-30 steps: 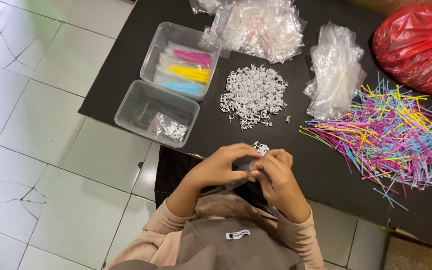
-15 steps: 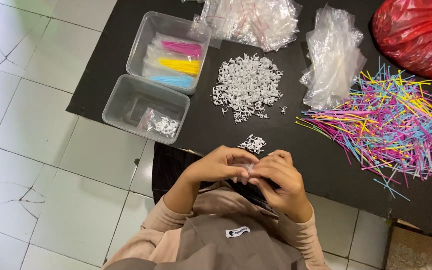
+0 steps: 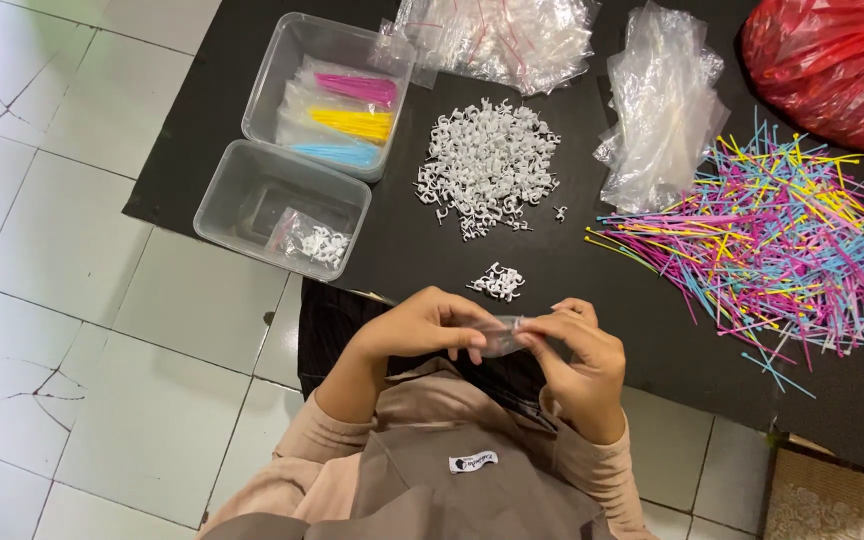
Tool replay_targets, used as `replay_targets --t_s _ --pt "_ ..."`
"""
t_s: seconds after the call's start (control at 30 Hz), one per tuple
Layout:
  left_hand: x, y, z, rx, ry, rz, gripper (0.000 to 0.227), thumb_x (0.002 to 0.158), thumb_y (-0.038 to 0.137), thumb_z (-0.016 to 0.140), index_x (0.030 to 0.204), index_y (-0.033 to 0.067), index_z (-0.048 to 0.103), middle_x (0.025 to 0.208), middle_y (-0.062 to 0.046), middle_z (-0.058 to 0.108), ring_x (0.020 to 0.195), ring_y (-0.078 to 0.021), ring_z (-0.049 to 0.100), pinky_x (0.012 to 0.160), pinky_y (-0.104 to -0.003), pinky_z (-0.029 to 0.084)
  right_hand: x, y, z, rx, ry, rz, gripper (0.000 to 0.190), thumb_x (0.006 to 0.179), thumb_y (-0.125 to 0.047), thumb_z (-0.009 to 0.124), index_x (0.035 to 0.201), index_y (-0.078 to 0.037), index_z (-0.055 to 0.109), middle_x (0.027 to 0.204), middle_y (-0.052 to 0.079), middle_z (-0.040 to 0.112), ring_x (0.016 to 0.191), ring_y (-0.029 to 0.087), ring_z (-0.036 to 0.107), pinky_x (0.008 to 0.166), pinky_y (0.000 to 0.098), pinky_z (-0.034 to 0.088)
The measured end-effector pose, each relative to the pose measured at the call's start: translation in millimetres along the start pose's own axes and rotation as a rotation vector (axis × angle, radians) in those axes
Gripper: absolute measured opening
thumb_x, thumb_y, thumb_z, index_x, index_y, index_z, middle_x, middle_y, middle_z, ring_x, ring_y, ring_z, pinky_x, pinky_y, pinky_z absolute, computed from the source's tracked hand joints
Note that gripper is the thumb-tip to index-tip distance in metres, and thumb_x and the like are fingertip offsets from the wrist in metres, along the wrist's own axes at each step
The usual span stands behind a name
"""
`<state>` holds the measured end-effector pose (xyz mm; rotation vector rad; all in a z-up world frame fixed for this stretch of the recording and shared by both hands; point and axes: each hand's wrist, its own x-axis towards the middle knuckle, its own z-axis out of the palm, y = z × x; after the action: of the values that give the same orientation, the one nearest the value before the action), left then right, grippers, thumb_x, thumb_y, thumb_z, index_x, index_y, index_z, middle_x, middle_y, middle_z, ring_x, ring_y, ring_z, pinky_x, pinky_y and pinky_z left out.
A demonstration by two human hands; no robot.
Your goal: Bagging small white plastic clips from a pile into a clear plastic bag
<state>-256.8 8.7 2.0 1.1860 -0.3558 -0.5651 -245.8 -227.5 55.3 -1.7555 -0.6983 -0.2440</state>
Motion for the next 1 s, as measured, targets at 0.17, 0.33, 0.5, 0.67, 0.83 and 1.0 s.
replay_targets --t_s 0.17,0.33,0.5,0.67,0.83,1.0 --pt "1 5 3 0.058 0.025 0.013 0.025 0.098 0.01 0.07 0.12 -0.001 0.072 0.092 -0.015 0.079 0.081 -0.0196 0.077 0.063 -0.026 0.061 -10 0 5 0.17 0.027 0.189 0.029 0.088 -0.002 0.076 0.114 0.002 0.065 0.085 0.013 0.08 0.083 0.019 0.074 0.098 0.0412 0.049" --pt "-3 3 1 0.086 0.057 0.039 0.022 0.1 0.01 0.066 0.119 0.0005 0.072 0.09 -0.015 0.078 0.073 -0.0173 0.075 0.058 -0.024 0.058 -23 20 -2 0.15 -0.041 0.136 0.026 0.09 -0.009 0.074 0.113 0.002 0.066 0.101 0.014 0.081 0.106 0.027 0.069 0.108 0.0455 0.042" --pt "-10 26 6 0.513 0.385 0.22 0.033 0.091 0.017 0.079 0.122 0.0059 0.074 0.105 -0.016 0.079 0.101 -0.0325 0.076 0.08 -0.037 0.059 -11 -1 4 0.26 -0.095 0.277 0.05 0.091 -0.015 0.074 0.135 -0.001 0.055 0.125 0.019 0.075 0.117 0.025 0.068 0.108 0.0481 0.043" --pt "-1 18 22 1.227 0.543 0.559 0.06 0.084 0.048 0.079 0.134 0.0169 0.067 0.137 -0.002 0.066 0.132 -0.0257 0.058 0.115 -0.047 0.032 -8 2 14 0.304 -0.153 0.281 0.075 0.09 -0.027 0.076 0.149 0.0 0.039 0.141 0.021 0.064 0.117 0.031 0.068 0.108 0.0515 0.043" --pt "6 -5 25 1.32 0.589 0.698 0.04 0.094 0.026 0.074 0.132 0.0156 0.067 0.138 -0.004 0.067 0.128 -0.0238 0.063 0.117 -0.049 0.032 -14 1 18 0.413 -0.161 0.292 0.091 0.088 -0.033 0.077 0.157 -0.001 0.027 0.149 0.018 0.056 0.124 0.029 0.061 0.114 0.0504 0.039" --pt "5 -14 19 1.238 0.63 0.707 0.043 0.088 0.018 0.08 0.13 0.0113 0.069 0.13 -0.006 0.07 0.121 -0.0258 0.067 0.113 -0.046 0.042 -11 -4 20 0.511 -0.175 0.289 0.09 0.091 -0.036 0.074 0.157 0.0 0.026 0.149 0.023 0.055 0.124 0.034 0.062 0.113 0.0542 0.038"
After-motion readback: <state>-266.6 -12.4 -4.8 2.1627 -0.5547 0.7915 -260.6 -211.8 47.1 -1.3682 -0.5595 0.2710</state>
